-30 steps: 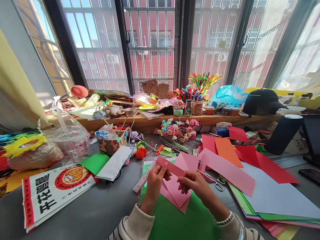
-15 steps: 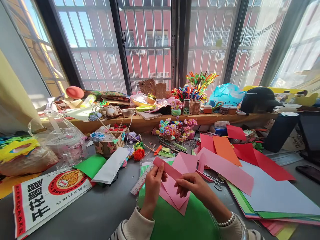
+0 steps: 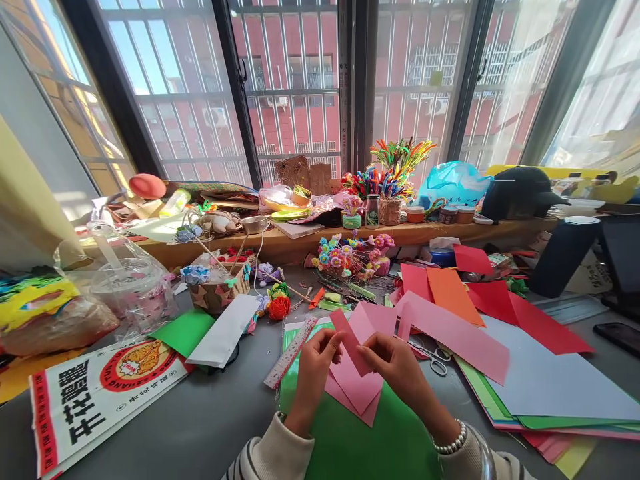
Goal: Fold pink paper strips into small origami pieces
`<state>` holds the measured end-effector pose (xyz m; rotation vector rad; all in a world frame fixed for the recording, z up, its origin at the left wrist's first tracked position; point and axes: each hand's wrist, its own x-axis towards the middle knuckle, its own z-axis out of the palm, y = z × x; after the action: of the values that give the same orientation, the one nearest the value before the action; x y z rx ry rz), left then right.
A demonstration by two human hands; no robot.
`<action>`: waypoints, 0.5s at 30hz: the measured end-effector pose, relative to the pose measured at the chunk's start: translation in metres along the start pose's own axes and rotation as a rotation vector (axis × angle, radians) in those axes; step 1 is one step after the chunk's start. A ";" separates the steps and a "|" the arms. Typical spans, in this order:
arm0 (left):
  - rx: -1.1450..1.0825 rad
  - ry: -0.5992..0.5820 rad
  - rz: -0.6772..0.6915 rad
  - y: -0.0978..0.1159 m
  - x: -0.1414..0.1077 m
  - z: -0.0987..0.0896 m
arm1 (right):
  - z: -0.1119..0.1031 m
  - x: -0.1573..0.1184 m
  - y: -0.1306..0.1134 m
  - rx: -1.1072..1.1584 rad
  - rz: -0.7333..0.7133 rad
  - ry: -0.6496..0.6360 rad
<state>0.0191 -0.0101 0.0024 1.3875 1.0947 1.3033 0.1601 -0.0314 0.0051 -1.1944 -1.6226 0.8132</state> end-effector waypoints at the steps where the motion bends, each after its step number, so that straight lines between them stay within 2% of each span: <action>1: -0.011 0.007 -0.008 0.000 0.000 0.000 | 0.001 -0.001 0.000 -0.080 -0.037 0.032; 5: -0.063 -0.084 -0.052 -0.001 -0.001 0.003 | 0.005 -0.005 0.000 -0.424 -0.228 0.088; 8: -0.108 -0.112 -0.077 -0.001 -0.001 0.004 | 0.007 -0.007 0.001 -0.539 -0.311 0.067; 10: -0.135 -0.126 -0.087 0.000 -0.001 0.004 | 0.007 -0.007 0.001 -0.492 -0.305 0.046; 15: -0.184 -0.181 -0.096 0.003 -0.001 0.001 | 0.001 -0.005 -0.002 -0.230 -0.187 0.004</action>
<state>0.0201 -0.0120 0.0051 1.2730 0.8850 1.1547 0.1592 -0.0371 0.0050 -1.1775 -1.8306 0.5156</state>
